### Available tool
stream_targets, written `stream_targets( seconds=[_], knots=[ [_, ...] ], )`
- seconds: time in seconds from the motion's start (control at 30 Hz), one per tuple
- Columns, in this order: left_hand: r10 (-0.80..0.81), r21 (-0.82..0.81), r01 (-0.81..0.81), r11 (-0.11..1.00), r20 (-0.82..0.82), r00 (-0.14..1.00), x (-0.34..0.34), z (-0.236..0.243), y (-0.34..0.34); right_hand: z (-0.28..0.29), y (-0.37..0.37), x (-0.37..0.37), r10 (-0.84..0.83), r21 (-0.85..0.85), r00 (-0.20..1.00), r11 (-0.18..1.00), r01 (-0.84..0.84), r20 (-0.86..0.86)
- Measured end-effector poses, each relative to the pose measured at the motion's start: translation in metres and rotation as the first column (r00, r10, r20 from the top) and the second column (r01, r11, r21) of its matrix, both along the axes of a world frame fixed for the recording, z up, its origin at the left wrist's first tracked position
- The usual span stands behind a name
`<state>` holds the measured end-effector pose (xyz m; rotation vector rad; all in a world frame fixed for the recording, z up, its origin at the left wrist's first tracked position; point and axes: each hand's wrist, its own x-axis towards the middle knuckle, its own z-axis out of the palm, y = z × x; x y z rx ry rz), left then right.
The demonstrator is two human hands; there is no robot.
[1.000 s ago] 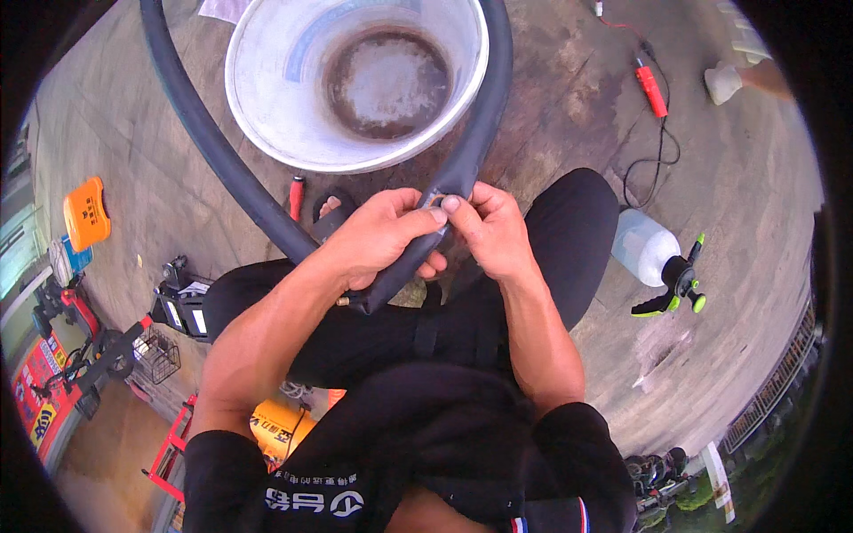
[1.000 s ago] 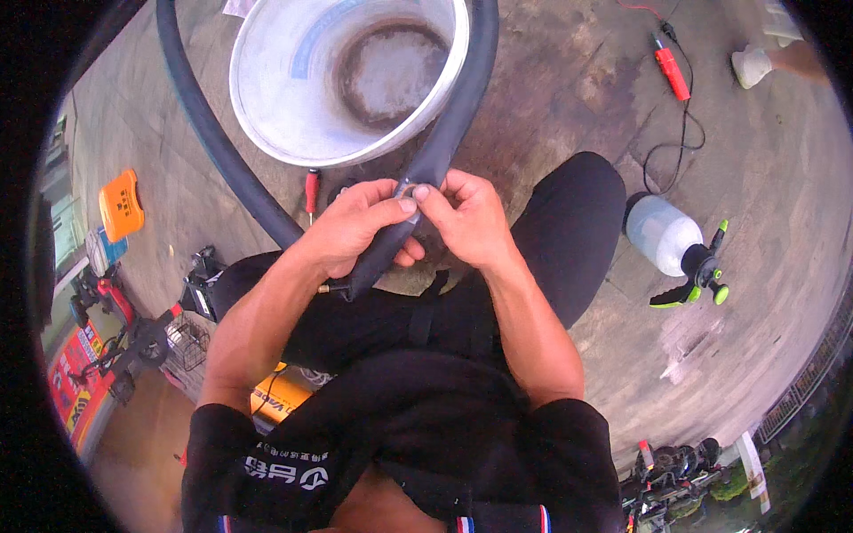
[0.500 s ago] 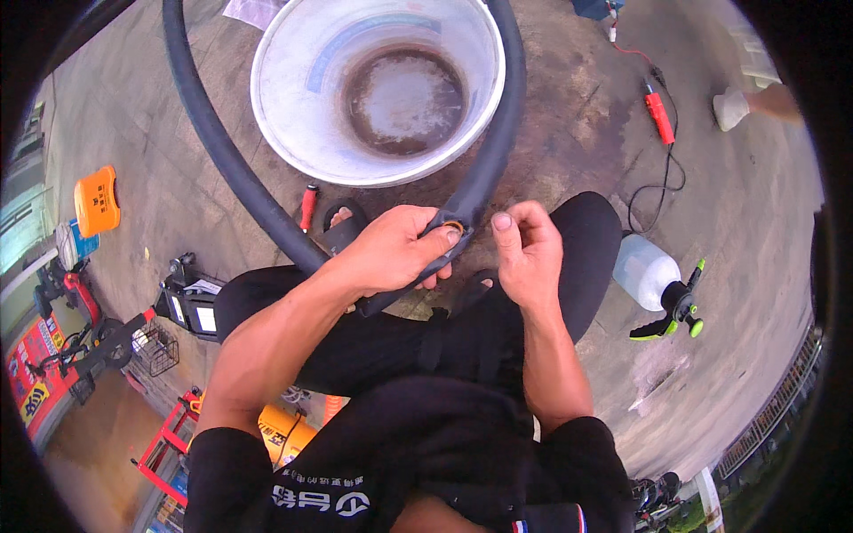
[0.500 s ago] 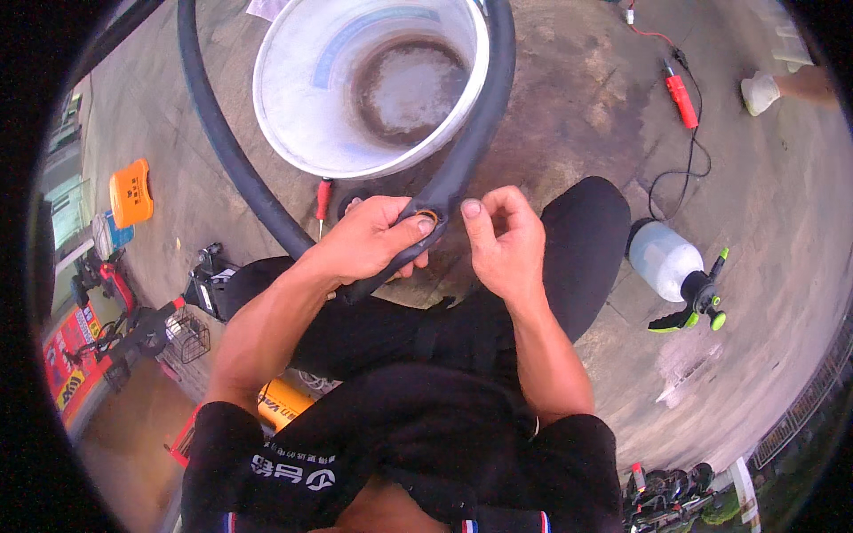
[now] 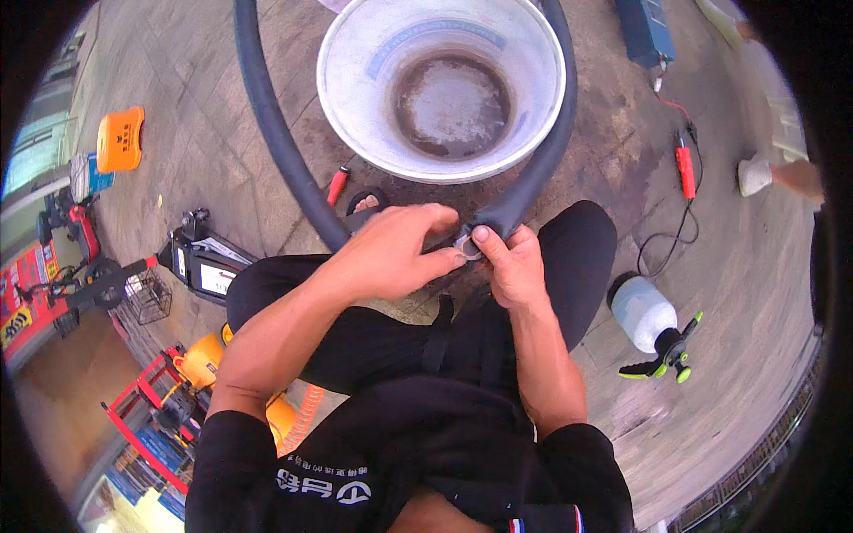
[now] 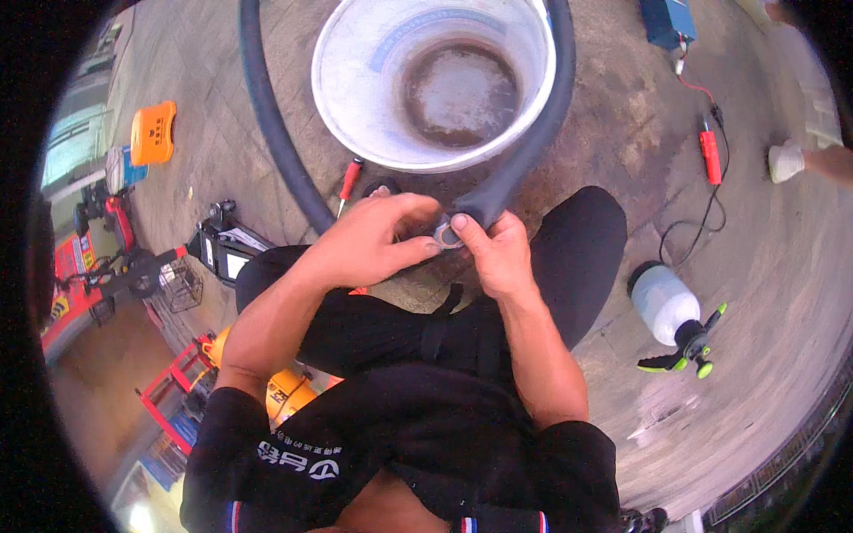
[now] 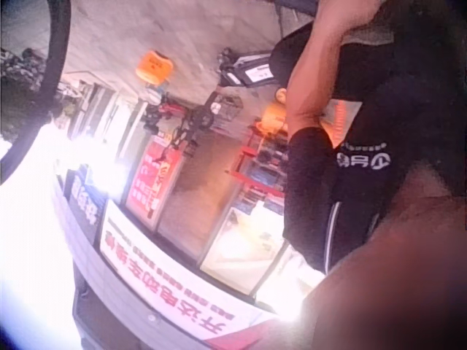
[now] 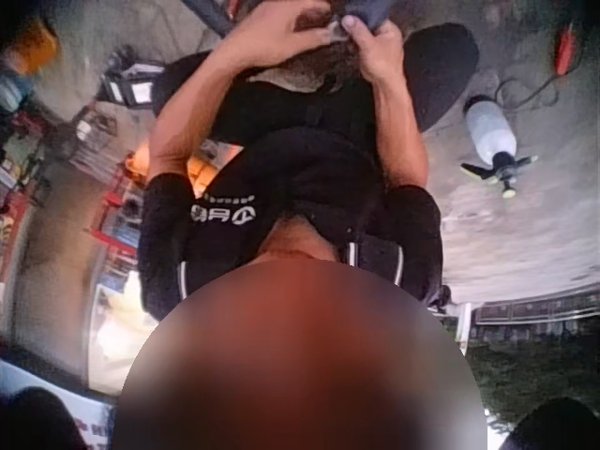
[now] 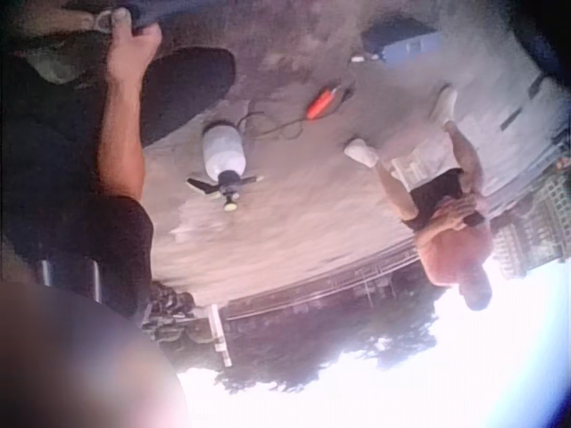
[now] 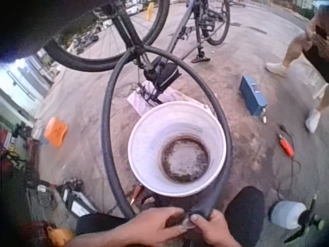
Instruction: The person applies a patch to a bicycle inner tube, presses it into place, and uses a screwdriver to secure the valve area. The inner tube is then reinserted into the tire and the tire is held up for inspection.
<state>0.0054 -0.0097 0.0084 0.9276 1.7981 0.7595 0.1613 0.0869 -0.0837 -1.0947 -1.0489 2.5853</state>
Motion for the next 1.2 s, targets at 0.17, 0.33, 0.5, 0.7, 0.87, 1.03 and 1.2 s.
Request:
stream_targets(
  seconds=[0.17, 0.33, 0.5, 0.7, 0.87, 1.03, 1.2],
  knots=[
    [-0.192, 0.145, 0.163, 0.976, 0.220, 0.956, 0.034, 0.042, -0.042, 0.013, -0.023, -0.018, -0.183, -0.077, 0.982, 0.979, 0.187, 0.053],
    [0.615, -0.323, -0.605, 0.728, 0.697, 0.368, 0.088, -0.035, -0.040, 0.020, -0.026, -0.021, -0.215, -0.142, 0.976, 0.968, 0.208, -0.038],
    [0.601, -0.127, -0.949, 0.287, 0.796, 0.076, 0.109, -0.063, -0.005, 0.024, -0.024, -0.014, -0.174, -0.158, 0.979, 0.975, 0.157, -0.103],
    [0.698, 0.027, -0.999, 0.033, 0.715, 0.042, 0.109, -0.048, 0.007, 0.016, -0.037, -0.012, -0.118, -0.152, 0.990, 0.983, 0.105, -0.082],
    [0.714, 0.085, -0.994, -0.073, 0.701, 0.008, 0.100, -0.050, -0.009, -0.003, -0.036, 0.007, 0.200, -0.080, 0.980, 0.976, -0.201, -0.016],
    [0.749, -0.211, -0.973, -0.098, 0.627, -0.212, 0.086, -0.071, -0.015, -0.020, -0.026, 0.037, 0.457, 0.180, 0.882, 0.864, -0.471, 0.115],
    [0.746, -0.368, -0.930, 0.001, 0.619, -0.244, 0.083, -0.123, -0.026, -0.015, -0.029, 0.046, 0.360, 0.390, 0.923, 0.837, -0.383, 0.134]
  ],
)
